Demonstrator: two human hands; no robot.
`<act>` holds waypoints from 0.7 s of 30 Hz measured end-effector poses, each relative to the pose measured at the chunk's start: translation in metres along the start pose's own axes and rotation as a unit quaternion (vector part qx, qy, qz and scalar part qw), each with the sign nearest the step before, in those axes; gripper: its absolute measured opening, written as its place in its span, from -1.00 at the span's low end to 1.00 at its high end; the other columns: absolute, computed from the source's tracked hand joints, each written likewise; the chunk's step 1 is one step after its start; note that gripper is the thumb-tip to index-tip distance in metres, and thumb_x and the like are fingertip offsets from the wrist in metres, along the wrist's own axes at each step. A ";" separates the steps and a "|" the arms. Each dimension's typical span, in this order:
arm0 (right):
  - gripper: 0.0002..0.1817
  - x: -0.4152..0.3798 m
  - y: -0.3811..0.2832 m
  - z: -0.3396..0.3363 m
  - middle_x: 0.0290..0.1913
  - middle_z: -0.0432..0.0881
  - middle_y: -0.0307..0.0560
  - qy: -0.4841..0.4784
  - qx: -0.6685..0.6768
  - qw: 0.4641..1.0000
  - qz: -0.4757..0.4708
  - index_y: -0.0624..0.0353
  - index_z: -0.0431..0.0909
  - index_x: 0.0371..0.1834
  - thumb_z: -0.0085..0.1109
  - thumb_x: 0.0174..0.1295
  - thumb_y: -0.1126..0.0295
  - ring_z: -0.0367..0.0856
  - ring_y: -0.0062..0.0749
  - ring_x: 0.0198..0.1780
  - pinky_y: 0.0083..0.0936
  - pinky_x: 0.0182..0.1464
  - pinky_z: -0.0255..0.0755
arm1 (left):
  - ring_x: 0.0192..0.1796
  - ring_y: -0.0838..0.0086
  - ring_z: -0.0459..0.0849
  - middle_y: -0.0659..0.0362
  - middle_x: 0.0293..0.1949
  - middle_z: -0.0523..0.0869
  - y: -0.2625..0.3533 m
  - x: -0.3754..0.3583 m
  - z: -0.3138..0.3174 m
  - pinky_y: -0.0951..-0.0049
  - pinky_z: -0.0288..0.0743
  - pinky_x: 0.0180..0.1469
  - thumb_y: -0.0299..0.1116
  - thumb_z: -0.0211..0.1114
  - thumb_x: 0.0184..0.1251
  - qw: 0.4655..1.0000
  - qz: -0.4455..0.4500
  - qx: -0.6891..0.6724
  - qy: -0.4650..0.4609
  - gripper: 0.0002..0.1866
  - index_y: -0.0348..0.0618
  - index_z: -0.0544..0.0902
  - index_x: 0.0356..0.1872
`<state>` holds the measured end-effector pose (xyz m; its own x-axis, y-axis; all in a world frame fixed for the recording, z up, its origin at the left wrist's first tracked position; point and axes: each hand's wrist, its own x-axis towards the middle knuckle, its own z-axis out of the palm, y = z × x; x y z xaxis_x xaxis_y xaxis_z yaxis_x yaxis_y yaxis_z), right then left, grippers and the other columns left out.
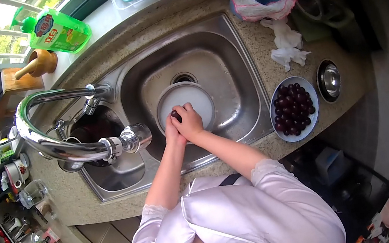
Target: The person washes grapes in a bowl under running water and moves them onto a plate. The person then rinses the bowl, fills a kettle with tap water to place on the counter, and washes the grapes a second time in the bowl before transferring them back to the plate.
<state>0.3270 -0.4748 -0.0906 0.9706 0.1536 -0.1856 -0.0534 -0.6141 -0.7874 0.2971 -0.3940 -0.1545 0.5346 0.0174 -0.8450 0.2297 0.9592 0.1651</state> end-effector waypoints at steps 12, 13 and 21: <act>-0.70 -0.030 -0.021 -0.028 -0.08 0.45 0.01 0.049 0.073 0.994 -0.064 -0.05 0.53 -0.06 0.18 0.11 0.22 0.59 0.03 -0.16 -0.17 -0.12 0.52 | -0.08 0.43 0.59 0.19 -0.17 0.62 -0.009 -0.048 0.022 0.40 0.51 -0.02 -0.19 0.04 0.43 0.994 0.075 0.034 -0.078 -0.75 -0.12 0.55 -0.13; -0.70 -0.032 -0.022 -0.032 -0.06 0.45 0.00 0.042 0.072 0.995 -0.062 -0.05 0.53 -0.07 0.19 0.11 0.23 0.59 0.00 -0.14 -0.19 -0.11 0.52 | -0.07 0.42 0.59 0.18 -0.15 0.62 -0.009 -0.047 0.020 0.41 0.51 -0.01 -0.21 0.04 0.43 0.990 0.095 0.041 -0.096 -0.76 -0.13 0.54 -0.13; -0.68 -0.052 -0.035 -0.093 -0.08 0.45 -0.02 0.132 0.154 0.971 -0.126 -0.05 0.54 -0.06 0.24 0.07 0.30 0.57 -0.09 -0.08 -0.26 -0.06 0.52 | -0.04 0.21 0.57 0.06 -0.10 0.61 -0.046 -0.131 0.097 0.16 0.48 0.04 -0.03 -0.03 0.40 0.954 0.217 0.204 -0.042 -0.66 -0.05 0.55 -0.16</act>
<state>0.3008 -0.5338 0.0011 0.9862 0.0410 0.1605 0.1652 -0.3153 -0.9345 0.2953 -0.4681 -0.0027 0.7101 0.3485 -0.6118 0.2604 0.6773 0.6880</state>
